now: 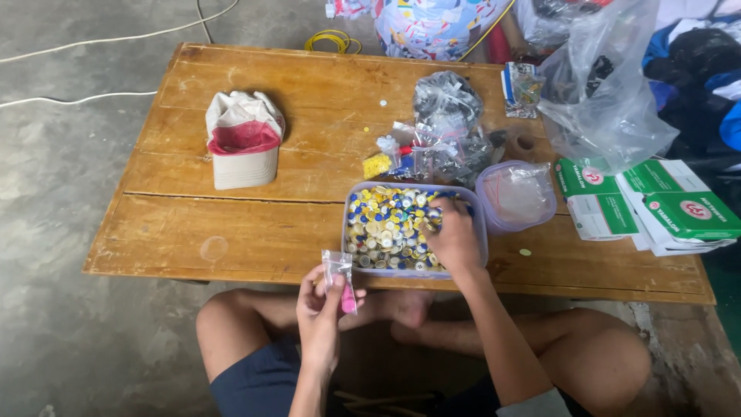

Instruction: The person sits at a wooden table and sorts colorful buttons from a plastic container into a small ziplock bag. They repeatedly pick buttons from the container and place them into the bag, occasionally adjusting the bag's opening.

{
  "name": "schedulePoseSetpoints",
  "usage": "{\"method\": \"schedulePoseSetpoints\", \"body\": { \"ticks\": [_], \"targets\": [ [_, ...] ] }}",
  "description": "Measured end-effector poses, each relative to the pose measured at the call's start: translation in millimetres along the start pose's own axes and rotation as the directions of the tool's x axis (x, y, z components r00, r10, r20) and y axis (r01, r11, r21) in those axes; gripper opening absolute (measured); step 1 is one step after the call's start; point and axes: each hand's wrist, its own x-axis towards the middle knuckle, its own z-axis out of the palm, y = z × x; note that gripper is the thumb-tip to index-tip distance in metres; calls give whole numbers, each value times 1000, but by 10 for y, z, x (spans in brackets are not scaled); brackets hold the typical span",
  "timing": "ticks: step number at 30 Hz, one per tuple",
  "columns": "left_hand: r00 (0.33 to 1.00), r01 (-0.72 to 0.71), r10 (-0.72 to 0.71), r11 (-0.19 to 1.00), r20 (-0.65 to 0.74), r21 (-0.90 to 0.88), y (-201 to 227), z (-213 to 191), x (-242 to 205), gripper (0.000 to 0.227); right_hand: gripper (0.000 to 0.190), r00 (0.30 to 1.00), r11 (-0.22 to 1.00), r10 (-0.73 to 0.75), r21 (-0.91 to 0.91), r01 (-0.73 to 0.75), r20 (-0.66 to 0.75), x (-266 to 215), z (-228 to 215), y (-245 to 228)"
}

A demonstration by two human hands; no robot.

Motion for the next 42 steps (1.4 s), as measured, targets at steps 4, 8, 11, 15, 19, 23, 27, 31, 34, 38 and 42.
{"method": "schedulePoseSetpoints", "body": {
  "ticks": [4, 8, 11, 15, 19, 23, 27, 31, 34, 38, 42],
  "targets": [
    [999, 30, -30, 1000, -22, 0, -1, 13, 35, 40, 44, 997, 1000, -11, 4, 11, 75, -173, -189, -284],
    [988, -123, 123, 992, 98, -5, 99, 95, 179, 42, 25, 975, 976, -217, -9, 218, 48, -294, -175, -508],
    [968, -212, 206, 977, 147, 24, 231, 217, 304, 53, 20, 873, 900, -436, 120, 419, 219, -314, 49, -584],
    [945, -291, 264, 949, 194, 121, 326, 321, 323, 59, 34, 780, 842, -539, 220, 492, 318, -327, 370, -572],
    [972, -168, 149, 981, 180, 94, 205, 239, 187, 58, 34, 797, 824, -565, 100, 558, 211, -324, 480, -571],
    [972, -142, 128, 988, 196, 57, 40, 138, 127, 46, 45, 832, 859, -466, -70, 507, 301, -339, 509, -524],
    [974, -93, 90, 996, 209, 5, -22, 119, 156, 27, 47, 802, 831, -511, -61, 552, 309, -327, 486, -523],
    [975, -57, 57, 998, 216, -6, 11, 128, 169, 26, 48, 829, 850, -469, -99, 517, 305, -340, 524, -524],
    [975, -34, 39, 999, 217, -25, -19, 98, 175, 35, 57, 828, 843, -492, -88, 530, 268, -383, 531, -512],
    [976, -74, 92, 992, 197, -99, 53, 171, 277, 23, 55, 822, 845, -500, -55, 532, 273, -363, 466, -553],
    [946, -199, 206, 978, 250, -55, 229, 436, 395, 38, 38, 820, 845, -483, -83, 529, 306, -417, 308, -728]
  ]
}}
